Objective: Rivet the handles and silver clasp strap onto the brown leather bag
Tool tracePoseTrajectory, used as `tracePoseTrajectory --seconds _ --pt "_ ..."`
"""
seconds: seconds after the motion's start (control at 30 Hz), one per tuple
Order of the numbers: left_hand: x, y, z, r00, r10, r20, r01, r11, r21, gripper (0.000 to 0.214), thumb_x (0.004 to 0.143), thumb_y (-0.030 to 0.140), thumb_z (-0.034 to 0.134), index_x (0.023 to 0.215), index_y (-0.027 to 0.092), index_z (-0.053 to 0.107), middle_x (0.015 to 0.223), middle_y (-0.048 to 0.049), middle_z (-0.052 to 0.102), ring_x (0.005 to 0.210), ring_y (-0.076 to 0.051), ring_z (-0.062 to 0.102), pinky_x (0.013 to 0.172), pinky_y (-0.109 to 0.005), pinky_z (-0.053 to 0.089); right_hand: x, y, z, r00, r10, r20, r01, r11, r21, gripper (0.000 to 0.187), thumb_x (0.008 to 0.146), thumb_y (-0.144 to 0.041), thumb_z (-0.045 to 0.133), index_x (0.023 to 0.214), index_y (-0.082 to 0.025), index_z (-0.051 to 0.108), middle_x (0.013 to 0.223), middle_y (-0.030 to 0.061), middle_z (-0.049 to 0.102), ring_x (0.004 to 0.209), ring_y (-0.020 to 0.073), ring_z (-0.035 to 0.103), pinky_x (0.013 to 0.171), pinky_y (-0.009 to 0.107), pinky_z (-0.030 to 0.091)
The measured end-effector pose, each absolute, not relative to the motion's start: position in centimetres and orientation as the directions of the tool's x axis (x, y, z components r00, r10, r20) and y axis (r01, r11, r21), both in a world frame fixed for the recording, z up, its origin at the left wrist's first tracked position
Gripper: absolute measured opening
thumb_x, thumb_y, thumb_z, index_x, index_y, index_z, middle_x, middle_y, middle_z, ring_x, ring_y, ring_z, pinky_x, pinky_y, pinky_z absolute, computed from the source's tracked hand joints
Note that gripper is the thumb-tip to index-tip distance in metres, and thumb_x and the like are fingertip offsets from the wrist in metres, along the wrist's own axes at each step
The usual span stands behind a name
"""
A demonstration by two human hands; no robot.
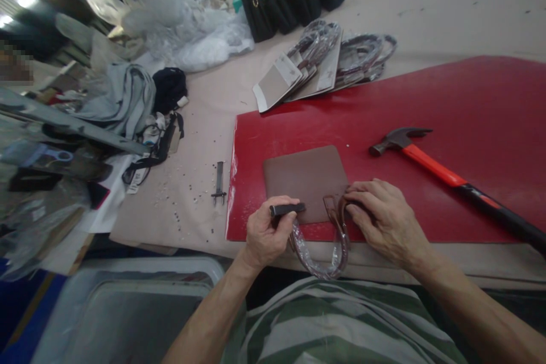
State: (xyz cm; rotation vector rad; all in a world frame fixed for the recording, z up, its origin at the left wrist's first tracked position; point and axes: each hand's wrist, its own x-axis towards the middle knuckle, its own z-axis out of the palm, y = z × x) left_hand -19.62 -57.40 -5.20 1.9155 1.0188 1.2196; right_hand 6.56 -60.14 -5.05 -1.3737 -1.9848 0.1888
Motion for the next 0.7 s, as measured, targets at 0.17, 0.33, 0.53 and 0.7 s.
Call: tracePoseTrajectory --seconds 0.17,0.33,0.53,0.7 --pt "-19.4 -57.3 -5.4 0.276 0.845 0.458 0.273 -0.526 0.806 0.022 0.095 0.015 0.061 0.116 0.02 0.062 0.11 -0.009 0.073 0.104 -0.02 0.073 0.097 -0.035 0.061 6.6 -60.1 -5.1 -0.184 0.869 0.459 0.764 0.42 -0.49 0.012 0.097 -0.021 0.054 0.101 -0.021 0.066 0.104 0.0091 0.069 0.095 0.0257 0.062 0.091 0.047 0.046" --pt "-18.5 -57.1 -5.5 0.256 0.854 0.452 0.346 -0.518 0.782 0.018 0.095 0.017 0.06 0.113 0.019 0.06 0.104 -0.0082 0.072 0.096 -0.018 0.073 0.089 -0.029 0.061 6.6 -60.1 -5.2 -0.164 0.871 0.464 0.757 0.412 -0.507 0.012 0.095 -0.023 0.056 0.099 -0.021 0.068 0.103 0.0087 0.069 0.094 0.0258 0.063 0.089 0.046 0.047" --pt "-18.0 -56.8 -5.1 0.304 0.802 0.514 0.37 -0.597 0.712 0.015 0.093 0.017 0.06 0.109 0.019 0.06 0.1 -0.0076 0.072 0.094 -0.018 0.072 0.087 -0.029 0.059 6.7 -60.2 -5.3 -0.185 0.863 0.47 0.77 0.425 -0.477 0.011 0.096 -0.023 0.056 0.1 -0.02 0.066 0.105 0.0095 0.068 0.096 0.0259 0.062 0.088 0.044 0.047" --pt "-18.1 -56.8 -5.1 0.32 0.779 0.54 0.386 -0.627 0.676 0.014 0.095 0.015 0.056 0.108 0.018 0.061 0.101 -0.0082 0.071 0.097 -0.018 0.071 0.09 -0.031 0.059 6.7 -60.1 -5.3 -0.205 0.853 0.479 0.766 0.445 -0.464 0.01 0.097 -0.021 0.056 0.101 -0.018 0.065 0.103 0.0102 0.067 0.094 0.0259 0.06 0.087 0.045 0.046"
